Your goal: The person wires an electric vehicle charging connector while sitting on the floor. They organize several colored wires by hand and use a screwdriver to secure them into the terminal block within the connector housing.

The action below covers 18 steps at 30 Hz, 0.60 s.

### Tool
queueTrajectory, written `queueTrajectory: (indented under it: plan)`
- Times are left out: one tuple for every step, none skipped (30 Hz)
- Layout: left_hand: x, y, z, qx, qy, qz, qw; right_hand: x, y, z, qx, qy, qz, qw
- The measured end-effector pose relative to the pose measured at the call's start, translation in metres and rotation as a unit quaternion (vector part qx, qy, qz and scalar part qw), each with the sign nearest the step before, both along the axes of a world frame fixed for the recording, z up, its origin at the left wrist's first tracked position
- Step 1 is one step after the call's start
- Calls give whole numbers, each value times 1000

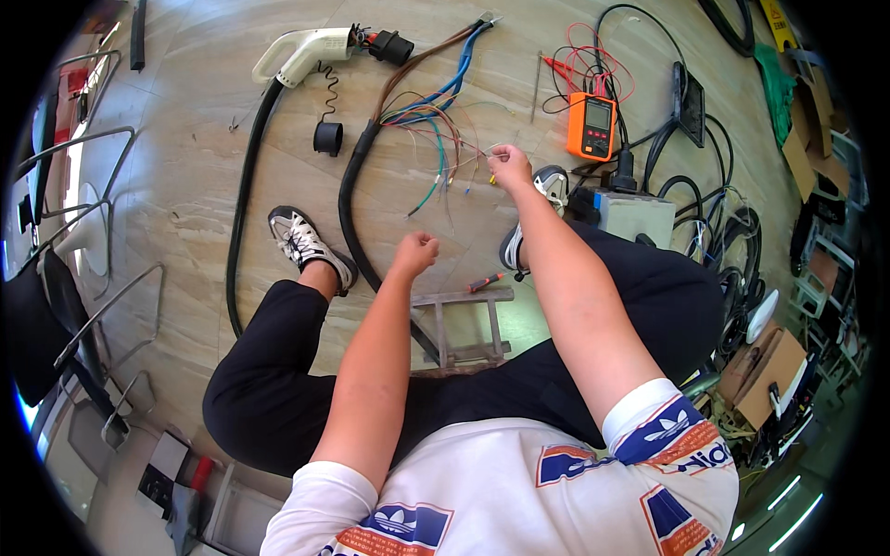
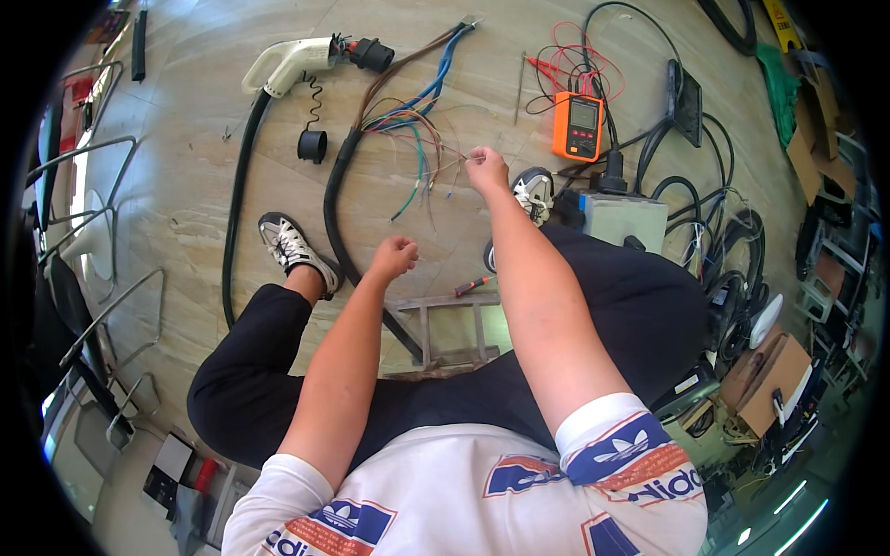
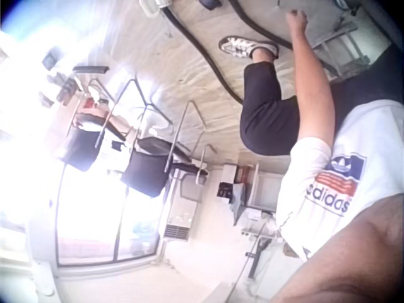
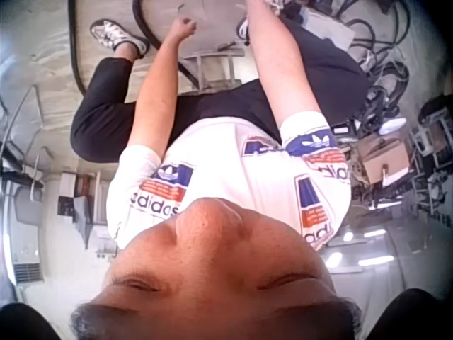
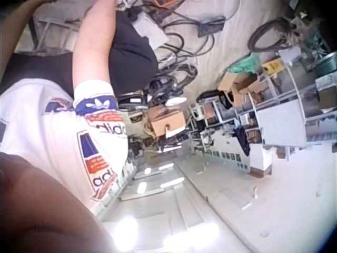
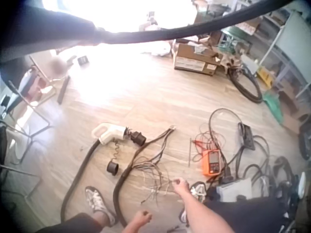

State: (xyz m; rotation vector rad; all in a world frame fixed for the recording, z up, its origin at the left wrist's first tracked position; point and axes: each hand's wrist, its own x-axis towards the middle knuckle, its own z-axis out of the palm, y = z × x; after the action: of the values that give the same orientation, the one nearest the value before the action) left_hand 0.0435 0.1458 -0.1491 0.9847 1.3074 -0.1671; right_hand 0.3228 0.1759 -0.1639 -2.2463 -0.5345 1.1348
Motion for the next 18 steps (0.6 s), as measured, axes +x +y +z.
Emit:
queueTrajectory:
  plan:
    - [2,0,2,2,4,-1,1000,-2,-6,-4,-8,-52,45,998]
    - [3,0,5,4,10,0,1000,-7,-9,-4,-15,-102,92,990]
    - [3,0,7,5,16,-1,1000,-8,-10,-5,-39,-89,115,989]
    - [3,0,10,4,14,2,1000,-11,-9,-6,-51,-115,131,983]
    - [2,-1,9,4,10,5,1000,-13,-7,-6,-62,-143,147,977]
    - [1,-3,8,3,6,8,1000,-15,-5,-5,-73,-170,163,969]
    - [0,-5,7,-7,11,15,1000,-18,-3,-5,-82,-192,157,965]
    - [-5,-8,4,-18,20,25,999,-25,5,4,-89,-208,156,961]
    - [-6,-10,3,-27,26,33,999,-28,11,9,-97,-228,153,957]
    - [-8,-11,2,-33,28,42,998,-28,17,12,-105,-226,167,954]
    - [-8,-12,2,-40,27,49,998,-22,20,9,-114,-226,178,951]
    - [-7,-13,1,-47,27,57,997,-18,24,7,-123,-225,190,948]
    - [-7,-12,1,-49,27,58,997,-14,27,4,-139,-214,210,944]
    - [-5,-12,1,-52,25,59,997,-7,29,-1,-154,-204,229,939]
    - [-4,-11,1,-55,23,59,996,-1,30,-5,-169,-195,248,934]
    - [-2,-9,0,-53,23,52,997,4,29,-9,-163,-199,251,933]
    - [-1,-6,-2,-50,23,45,997,8,30,-11,-155,-203,256,932]
    - [0,-3,-3,-47,24,39,998,10,31,-14,-146,-208,259,932]
